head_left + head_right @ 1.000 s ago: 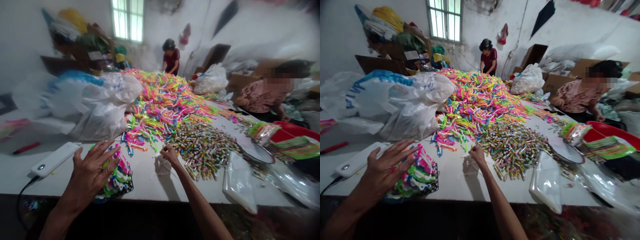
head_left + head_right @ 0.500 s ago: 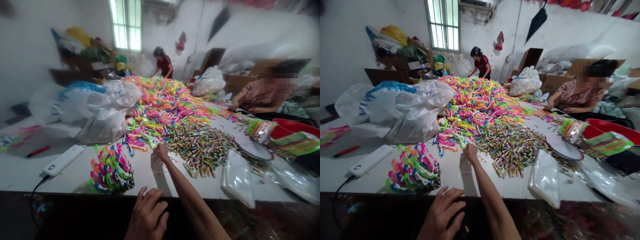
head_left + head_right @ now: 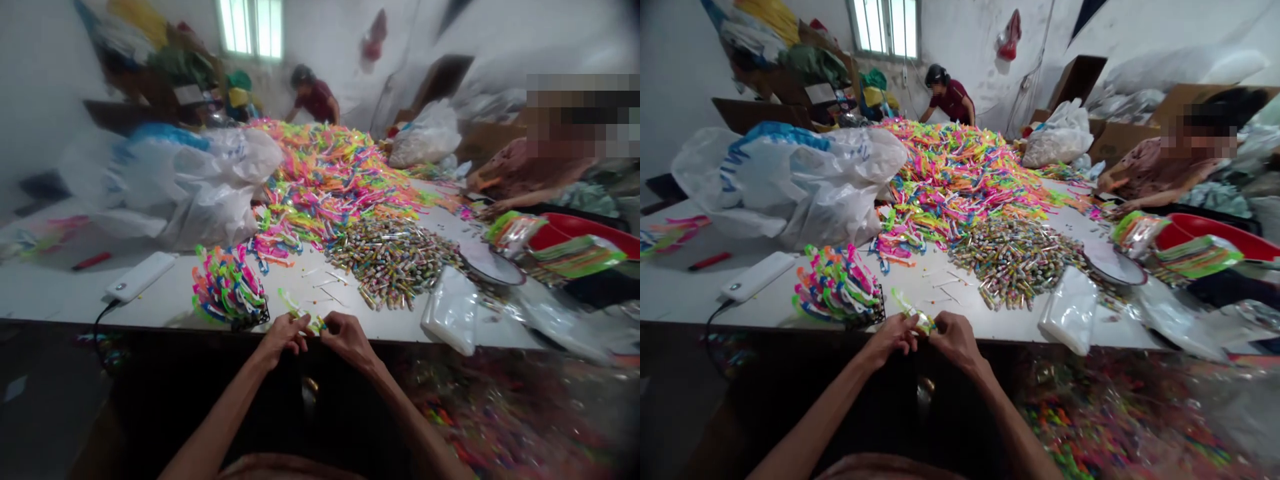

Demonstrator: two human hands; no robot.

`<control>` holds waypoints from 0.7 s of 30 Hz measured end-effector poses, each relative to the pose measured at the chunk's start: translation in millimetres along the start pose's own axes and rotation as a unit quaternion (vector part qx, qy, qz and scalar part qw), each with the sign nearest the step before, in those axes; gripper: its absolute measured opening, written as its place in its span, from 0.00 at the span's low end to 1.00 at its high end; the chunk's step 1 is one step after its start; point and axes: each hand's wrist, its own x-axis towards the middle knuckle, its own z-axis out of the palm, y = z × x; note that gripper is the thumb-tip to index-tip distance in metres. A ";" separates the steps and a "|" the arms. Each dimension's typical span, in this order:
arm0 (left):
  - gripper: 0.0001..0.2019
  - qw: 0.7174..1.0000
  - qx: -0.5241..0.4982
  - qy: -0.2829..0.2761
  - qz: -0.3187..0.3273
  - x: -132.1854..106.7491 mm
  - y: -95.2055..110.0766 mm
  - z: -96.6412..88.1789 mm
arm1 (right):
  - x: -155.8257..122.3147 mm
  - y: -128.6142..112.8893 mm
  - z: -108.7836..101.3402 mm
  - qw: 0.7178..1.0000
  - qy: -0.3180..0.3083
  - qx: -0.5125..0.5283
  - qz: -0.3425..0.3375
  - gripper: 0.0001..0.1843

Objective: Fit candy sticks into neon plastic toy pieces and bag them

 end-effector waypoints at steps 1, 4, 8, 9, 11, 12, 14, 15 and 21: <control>0.25 0.999 -0.014 -0.033 -0.008 -3.4 -4.7 4.6 | -15.3 -0.5 0.5 1.000 -0.011 0.027 -0.002 0.08; 0.21 0.996 -0.079 -0.026 0.014 -16.7 -16.1 22.8 | -44.7 -0.1 3.2 0.985 -0.018 0.169 0.032 0.09; 0.19 0.985 -0.125 0.098 0.063 -33.0 -19.4 36.1 | -57.2 1.3 10.0 0.919 0.054 0.368 0.129 0.14; 0.19 0.982 -0.125 0.127 0.069 -36.0 -18.6 36.5 | -58.6 0.6 12.3 0.908 0.078 0.387 0.142 0.15; 0.18 0.973 -0.131 0.172 0.075 -40.9 -16.7 36.1 | -61.4 -2.5 17.4 0.893 0.108 0.408 0.156 0.15; 0.18 0.970 -0.139 0.184 0.075 -42.9 -15.7 36.0 | -62.6 -4.8 19.9 0.885 0.110 0.423 0.162 0.15; 0.18 0.965 -0.163 0.193 0.074 -46.5 -14.1 37.2 | -64.8 -9.6 24.1 0.859 0.090 0.475 0.167 0.14; 0.18 0.962 -0.176 0.194 0.074 -48.0 -13.4 38.7 | -65.6 -11.7 25.4 0.842 0.076 0.507 0.169 0.14; 0.17 0.945 -0.194 0.246 0.096 -52.2 -8.8 49.3 | -70.0 -17.1 23.1 0.785 0.070 0.592 0.169 0.15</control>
